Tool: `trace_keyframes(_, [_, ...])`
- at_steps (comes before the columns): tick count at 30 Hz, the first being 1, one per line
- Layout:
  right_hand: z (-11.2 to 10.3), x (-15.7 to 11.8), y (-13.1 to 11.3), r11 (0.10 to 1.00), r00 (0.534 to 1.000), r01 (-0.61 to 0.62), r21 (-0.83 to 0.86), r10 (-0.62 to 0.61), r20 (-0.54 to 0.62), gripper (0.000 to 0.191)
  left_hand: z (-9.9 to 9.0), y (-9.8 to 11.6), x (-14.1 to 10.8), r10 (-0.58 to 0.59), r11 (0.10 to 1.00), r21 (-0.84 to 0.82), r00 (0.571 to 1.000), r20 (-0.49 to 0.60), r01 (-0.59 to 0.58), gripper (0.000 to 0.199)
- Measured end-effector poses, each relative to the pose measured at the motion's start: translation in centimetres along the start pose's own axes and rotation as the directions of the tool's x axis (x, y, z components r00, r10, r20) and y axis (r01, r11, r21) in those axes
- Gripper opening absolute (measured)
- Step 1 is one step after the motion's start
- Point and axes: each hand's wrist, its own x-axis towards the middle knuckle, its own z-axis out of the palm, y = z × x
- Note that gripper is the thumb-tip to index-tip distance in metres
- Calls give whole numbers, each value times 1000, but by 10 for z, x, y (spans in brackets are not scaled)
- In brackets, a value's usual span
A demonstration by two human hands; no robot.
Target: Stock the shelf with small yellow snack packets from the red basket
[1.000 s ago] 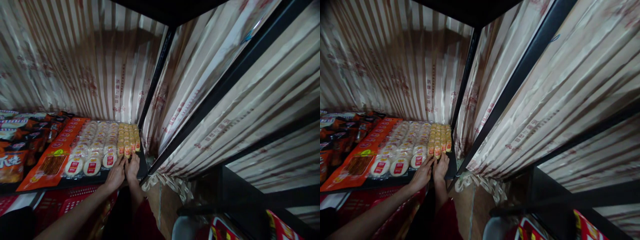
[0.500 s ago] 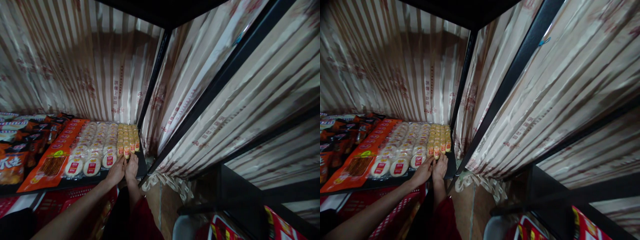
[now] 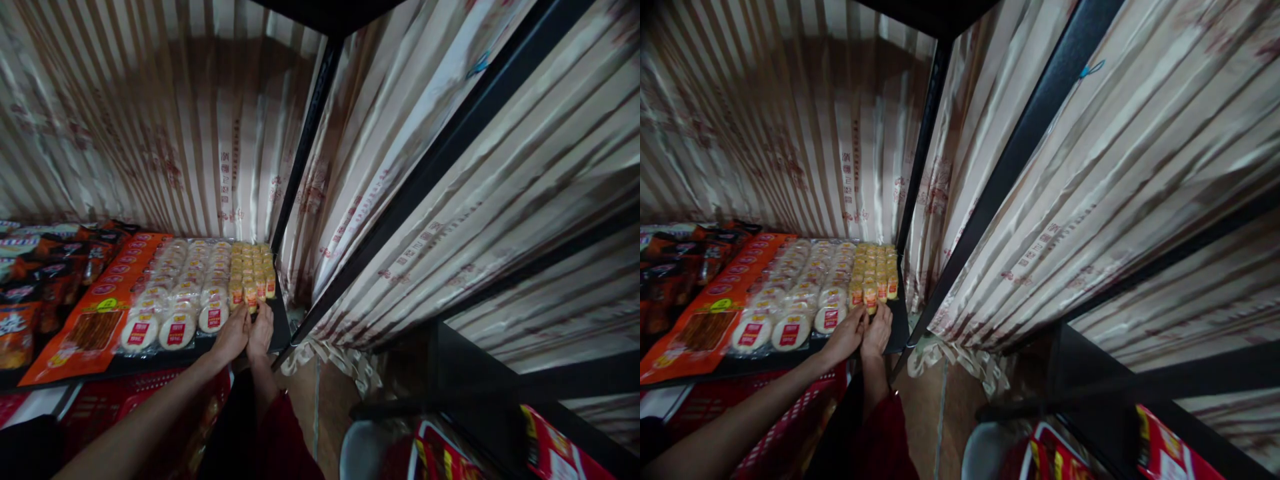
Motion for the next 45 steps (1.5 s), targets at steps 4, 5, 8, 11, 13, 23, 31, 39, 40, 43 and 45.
trace_keyframes(4, [3, 5, 1, 1000, 1000, -12, 11, 12, 12, 39, -2, 3, 3, 4, 999, -41, 1000, -15, -4, 47])
trace_keyframes(5, [4, 6, 1, 1000, 1000, -13, 12, 13, 12, 38, -3, 3, 4, 2, 999, -38, 1000, -15, -3, 46])
trace_keyframes(8, [7, 9, 0, 999, 1000, -29, 21, 29, 0, 36, -5, 5, 7, -1, 1000, -14, 1000, -8, 1, 46])
trace_keyframes(11, [9, 11, -1, 999, 999, -38, 38, 38, -4, 36, -7, 5, 7, -7, 1000, 0, 1000, 4, 7, 45])
trace_keyframes(13, [9, 11, -2, 998, 999, -45, 43, 45, 3, 36, -8, 6, 7, -10, 1000, 7, 1000, 10, 10, 45])
trace_keyframes(23, [8, 9, -4, 979, 997, -80, 189, 78, 13, 30, -31, 9, 12, 122, 935, 347, 986, -117, -75, 37])
trace_keyframes(31, [11, 7, -3, 981, 998, -59, 182, 62, -12, 27, -40, -5, 31, 198, 867, 489, 965, -170, -92, 45])
trace_keyframes(39, [13, 6, -1, 993, 998, -43, 113, 48, -41, 28, -31, -15, 36, 202, 828, 546, 976, -86, -124, 69])
trace_keyframes(40, [13, 6, -1, 993, 998, -44, 112, 48, -41, 28, -31, -14, 36, 203, 824, 553, 975, -87, -123, 68])
trace_keyframes(43, [13, 6, -2, 993, 998, -40, 113, 45, -38, 28, -31, -12, 36, 206, 819, 563, 972, -113, -108, 64])
trace_keyframes(45, [13, 6, -2, 993, 999, -40, 115, 44, -29, 29, -31, -11, 35, 213, 810, 576, 969, -123, -106, 61])
